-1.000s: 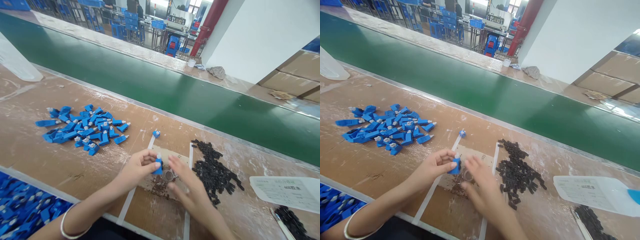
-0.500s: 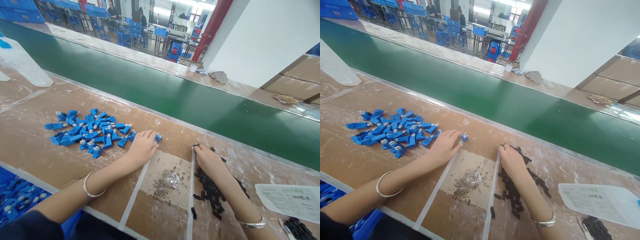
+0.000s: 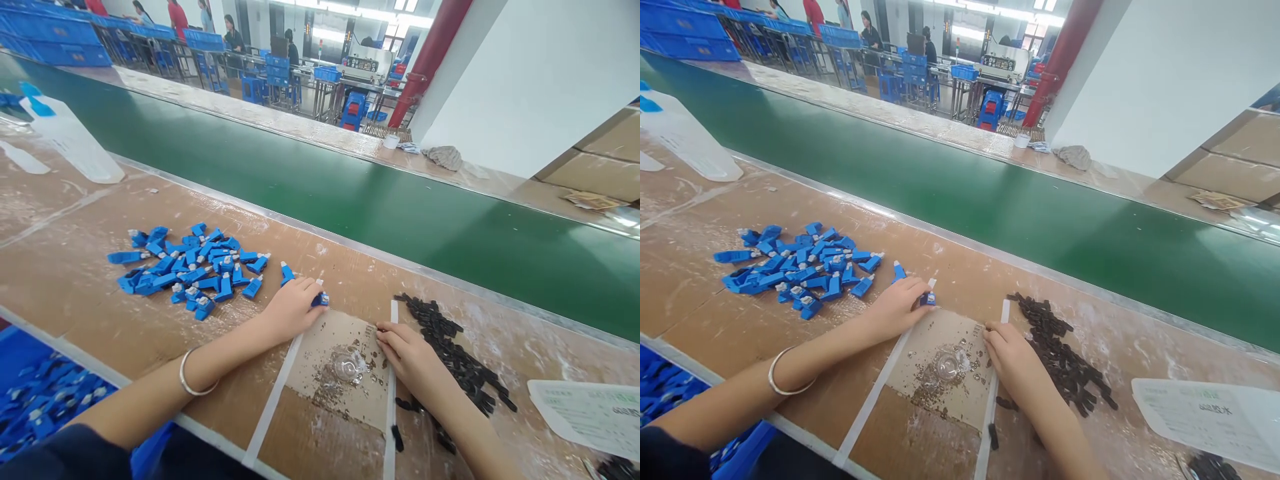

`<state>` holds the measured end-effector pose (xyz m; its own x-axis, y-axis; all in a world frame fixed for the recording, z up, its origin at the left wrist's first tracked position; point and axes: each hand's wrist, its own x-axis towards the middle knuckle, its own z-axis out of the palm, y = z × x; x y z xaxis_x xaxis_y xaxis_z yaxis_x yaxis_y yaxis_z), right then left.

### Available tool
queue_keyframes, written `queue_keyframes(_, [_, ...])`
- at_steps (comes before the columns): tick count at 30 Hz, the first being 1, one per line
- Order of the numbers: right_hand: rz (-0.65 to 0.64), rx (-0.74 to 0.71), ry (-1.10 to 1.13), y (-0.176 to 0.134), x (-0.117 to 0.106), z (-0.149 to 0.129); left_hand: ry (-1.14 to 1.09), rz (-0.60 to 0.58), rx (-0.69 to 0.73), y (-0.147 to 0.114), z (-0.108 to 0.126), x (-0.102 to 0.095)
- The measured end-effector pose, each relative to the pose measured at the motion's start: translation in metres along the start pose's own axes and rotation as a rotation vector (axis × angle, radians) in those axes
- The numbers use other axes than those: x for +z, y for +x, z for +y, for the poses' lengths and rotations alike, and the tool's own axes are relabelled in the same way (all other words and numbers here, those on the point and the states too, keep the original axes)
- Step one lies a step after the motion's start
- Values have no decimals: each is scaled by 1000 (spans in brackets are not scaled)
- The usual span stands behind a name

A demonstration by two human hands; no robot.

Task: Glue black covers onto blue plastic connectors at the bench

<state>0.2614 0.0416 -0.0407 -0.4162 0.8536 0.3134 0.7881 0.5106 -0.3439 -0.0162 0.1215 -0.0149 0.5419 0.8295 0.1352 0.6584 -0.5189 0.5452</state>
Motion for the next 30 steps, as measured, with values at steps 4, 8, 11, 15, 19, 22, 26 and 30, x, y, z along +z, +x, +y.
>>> queue_keyframes(4, [-37,76,35,12,-7,0,-143,0,-92,-24,16,-3])
queue_keyframes(8, [-38,98,87,19,-17,-8,-268,14,-182,-53,28,0])
queue_keyframes(11, [-12,41,151,14,-23,-27,-411,36,-301,-73,34,6])
queue_keyframes(15, [1,-56,224,0,-22,-55,-629,35,-444,-90,42,15])
queue_keyframes(19, [-26,-104,252,-5,-16,-69,-671,39,-401,-94,43,22])
queue_keyframes(22, [-31,-108,261,-3,-10,-71,-677,43,-376,-95,41,25])
queue_keyframes(26, [-43,-107,287,-1,-6,-70,-667,63,-364,-96,39,28])
queue_keyframes(30, [-49,-84,338,-1,-6,-70,-668,83,-360,-95,38,32])
